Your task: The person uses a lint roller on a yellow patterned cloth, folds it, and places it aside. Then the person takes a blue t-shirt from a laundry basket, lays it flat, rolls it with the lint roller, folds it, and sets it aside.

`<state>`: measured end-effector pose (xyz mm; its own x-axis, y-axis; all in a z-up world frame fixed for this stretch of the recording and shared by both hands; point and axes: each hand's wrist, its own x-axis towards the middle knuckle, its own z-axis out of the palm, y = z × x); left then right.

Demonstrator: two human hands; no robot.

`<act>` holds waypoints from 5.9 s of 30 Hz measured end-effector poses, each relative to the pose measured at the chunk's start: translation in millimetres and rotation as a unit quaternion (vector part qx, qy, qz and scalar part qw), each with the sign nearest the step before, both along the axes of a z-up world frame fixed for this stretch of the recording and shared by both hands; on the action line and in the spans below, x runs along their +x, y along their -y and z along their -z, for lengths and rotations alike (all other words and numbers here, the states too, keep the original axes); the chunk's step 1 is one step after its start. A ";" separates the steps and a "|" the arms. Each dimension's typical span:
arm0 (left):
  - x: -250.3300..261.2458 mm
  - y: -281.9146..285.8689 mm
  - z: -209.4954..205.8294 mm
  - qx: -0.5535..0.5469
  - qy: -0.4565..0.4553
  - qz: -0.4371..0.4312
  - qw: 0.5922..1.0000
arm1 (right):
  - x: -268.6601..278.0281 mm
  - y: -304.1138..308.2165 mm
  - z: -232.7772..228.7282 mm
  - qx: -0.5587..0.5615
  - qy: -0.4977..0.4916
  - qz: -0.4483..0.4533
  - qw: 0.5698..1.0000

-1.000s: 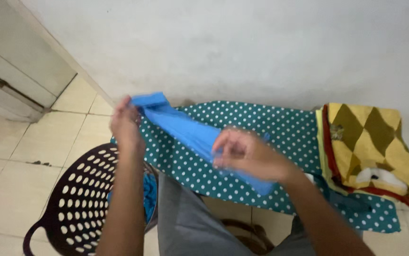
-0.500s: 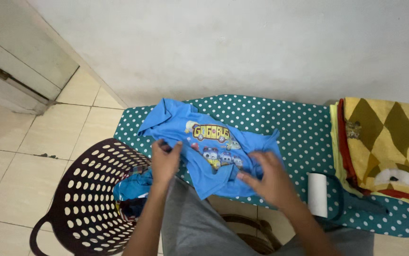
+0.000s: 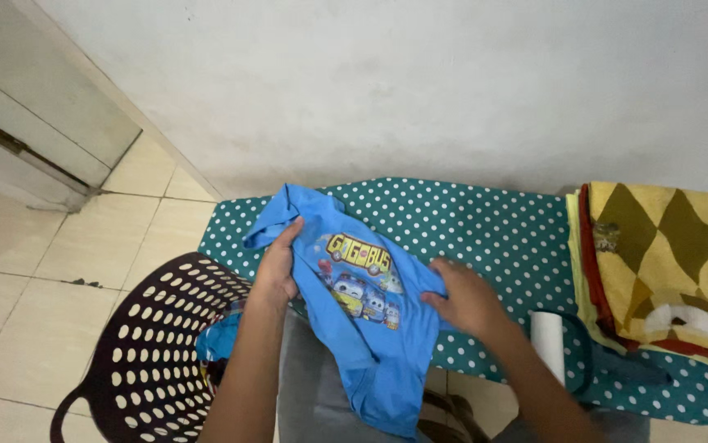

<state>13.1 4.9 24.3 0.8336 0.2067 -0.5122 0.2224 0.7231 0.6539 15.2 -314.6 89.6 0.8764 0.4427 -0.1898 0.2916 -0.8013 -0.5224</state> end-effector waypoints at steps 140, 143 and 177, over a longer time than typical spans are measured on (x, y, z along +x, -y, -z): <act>91.9 241.1 7.7 0.753 0.263 0.238 0.555 | 11.8 120.6 12.4 0.183 0.009 0.342 0.922; 91.7 241.3 6.0 0.746 0.266 0.229 0.566 | 14.7 120.0 17.6 0.126 0.039 0.302 0.944; -33.3 266.5 -21.1 0.650 0.420 0.273 0.571 | 27.5 100.2 27.8 0.345 -0.247 0.367 0.828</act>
